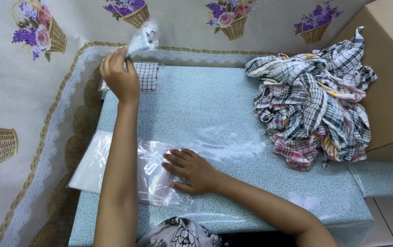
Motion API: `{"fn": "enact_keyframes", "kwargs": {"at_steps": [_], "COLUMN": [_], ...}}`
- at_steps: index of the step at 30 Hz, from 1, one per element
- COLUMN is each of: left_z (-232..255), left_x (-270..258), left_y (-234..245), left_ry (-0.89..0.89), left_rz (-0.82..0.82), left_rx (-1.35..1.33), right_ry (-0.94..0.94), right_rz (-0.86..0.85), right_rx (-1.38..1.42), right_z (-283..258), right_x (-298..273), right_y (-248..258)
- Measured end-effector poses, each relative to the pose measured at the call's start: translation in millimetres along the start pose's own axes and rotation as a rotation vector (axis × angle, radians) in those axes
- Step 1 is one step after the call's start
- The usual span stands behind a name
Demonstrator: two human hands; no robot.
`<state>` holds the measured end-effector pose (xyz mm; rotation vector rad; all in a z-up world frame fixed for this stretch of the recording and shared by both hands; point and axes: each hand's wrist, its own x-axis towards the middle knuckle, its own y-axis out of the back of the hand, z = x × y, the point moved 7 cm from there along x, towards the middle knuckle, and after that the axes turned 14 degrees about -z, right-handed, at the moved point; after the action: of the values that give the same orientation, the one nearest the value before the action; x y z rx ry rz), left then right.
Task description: Folding small checkered cloths and placing them into individual clear plastic bags.
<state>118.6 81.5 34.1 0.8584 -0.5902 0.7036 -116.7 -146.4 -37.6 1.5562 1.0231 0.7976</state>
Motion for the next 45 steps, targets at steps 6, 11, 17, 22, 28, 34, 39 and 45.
{"fn": "enact_keyframes", "kwargs": {"at_steps": [6, 11, 17, 22, 28, 34, 39, 45], "left_z": [-32.7, -73.1, -77.2, -60.4, -66.4, -105.3, -103.1, -129.6], "left_x": [-31.8, -62.3, -59.5, -62.0, -52.7, -64.8, -64.9, -65.8], "left_y": [-60.7, -93.6, -83.9, -60.2, -31.8, -35.2, -36.8, -56.0], "left_ry": [-0.133, -0.057, 0.049, 0.074, 0.296, 0.660, 0.643, 0.646], "left_rz": [-0.270, -0.486, -0.596, -0.608, -0.412, -0.354, -0.354, -0.369], "left_rx": [0.349, 0.298, 0.264, 0.223, 0.214, 0.200, 0.254, 0.269], "right_ry": [0.001, -0.068, -0.251, -0.431, -0.501, -0.578, -0.575, -0.623], "right_rz": [-0.010, -0.061, -0.022, 0.115, 0.163, 0.168, 0.107, 0.121], "right_rx": [0.053, 0.281, 0.321, 0.357, 0.445, 0.435, 0.211, 0.194], "right_z": [-0.6, 1.3, 78.1, 144.7, 157.8, 173.2, 165.5, 168.2], "right_x": [0.0, 0.6, 35.1, 71.1, 106.8, 134.3, 138.3, 136.3], "right_y": [4.8, 31.8, 47.5, 47.2, 45.6, 36.0, 28.6, 27.0]}}
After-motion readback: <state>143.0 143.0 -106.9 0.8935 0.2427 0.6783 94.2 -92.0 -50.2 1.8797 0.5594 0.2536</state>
